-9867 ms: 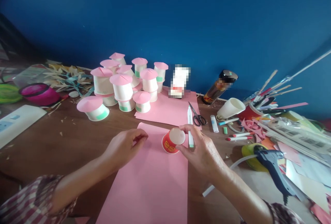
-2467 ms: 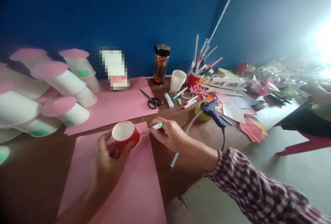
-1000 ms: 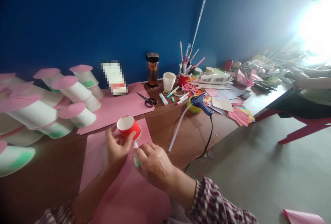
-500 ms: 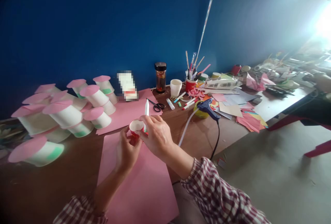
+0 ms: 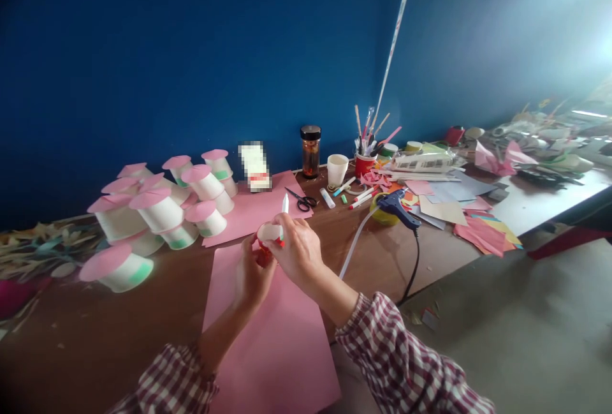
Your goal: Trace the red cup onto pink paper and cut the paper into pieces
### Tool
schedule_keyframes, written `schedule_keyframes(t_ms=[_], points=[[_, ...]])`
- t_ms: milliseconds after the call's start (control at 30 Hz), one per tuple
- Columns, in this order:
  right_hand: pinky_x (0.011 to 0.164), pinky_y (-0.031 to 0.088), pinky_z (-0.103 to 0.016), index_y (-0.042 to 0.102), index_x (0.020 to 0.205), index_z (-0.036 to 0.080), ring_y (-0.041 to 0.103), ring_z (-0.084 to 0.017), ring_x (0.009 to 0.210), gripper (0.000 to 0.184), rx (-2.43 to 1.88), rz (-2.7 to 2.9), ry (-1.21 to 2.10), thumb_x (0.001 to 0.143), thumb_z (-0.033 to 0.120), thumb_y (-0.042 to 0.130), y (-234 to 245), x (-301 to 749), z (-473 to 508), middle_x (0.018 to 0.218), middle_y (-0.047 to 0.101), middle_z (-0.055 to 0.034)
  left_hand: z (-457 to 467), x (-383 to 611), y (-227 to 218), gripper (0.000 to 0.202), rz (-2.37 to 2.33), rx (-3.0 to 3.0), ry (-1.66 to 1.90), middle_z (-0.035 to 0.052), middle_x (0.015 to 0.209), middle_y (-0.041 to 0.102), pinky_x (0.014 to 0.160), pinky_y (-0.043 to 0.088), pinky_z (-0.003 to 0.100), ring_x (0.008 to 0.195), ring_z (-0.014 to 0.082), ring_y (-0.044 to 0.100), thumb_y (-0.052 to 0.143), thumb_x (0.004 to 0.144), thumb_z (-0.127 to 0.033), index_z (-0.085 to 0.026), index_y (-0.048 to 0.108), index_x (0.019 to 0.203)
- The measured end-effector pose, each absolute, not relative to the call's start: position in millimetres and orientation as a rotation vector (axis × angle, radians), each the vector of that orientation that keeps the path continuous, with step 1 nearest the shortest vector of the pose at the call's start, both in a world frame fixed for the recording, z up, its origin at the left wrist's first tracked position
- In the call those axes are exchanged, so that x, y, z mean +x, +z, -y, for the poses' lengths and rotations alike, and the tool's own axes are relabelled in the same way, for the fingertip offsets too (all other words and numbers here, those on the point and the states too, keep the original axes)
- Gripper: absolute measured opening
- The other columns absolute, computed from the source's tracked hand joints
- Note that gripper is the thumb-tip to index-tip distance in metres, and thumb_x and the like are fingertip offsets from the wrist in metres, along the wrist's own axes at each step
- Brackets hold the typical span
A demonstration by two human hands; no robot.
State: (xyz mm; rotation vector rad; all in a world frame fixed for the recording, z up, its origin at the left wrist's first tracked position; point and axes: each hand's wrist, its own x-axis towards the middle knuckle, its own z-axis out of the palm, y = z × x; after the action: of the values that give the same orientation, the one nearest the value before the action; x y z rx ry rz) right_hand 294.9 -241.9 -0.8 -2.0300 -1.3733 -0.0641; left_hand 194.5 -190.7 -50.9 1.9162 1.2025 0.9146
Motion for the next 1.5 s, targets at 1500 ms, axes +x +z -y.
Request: schedule_keyframes(t_ms=[1500], points=[[0.056,0.036,-0.026,0.056,0.095,0.027,0.057,-0.020,0.078,0.022,-2.083,1.360,0.029,0.078,0.040,0.060,4.2,294.2,242.4,0.082,0.064,-0.0004,100.2,185.3,42.9,0.034,-0.372,2.482,0.098,0.0056,0.092,0.066,0.069,0.046,0.032,0.081,0.0204,0.062,0.069,0.065,-0.034,-0.024,0.060,0.096]])
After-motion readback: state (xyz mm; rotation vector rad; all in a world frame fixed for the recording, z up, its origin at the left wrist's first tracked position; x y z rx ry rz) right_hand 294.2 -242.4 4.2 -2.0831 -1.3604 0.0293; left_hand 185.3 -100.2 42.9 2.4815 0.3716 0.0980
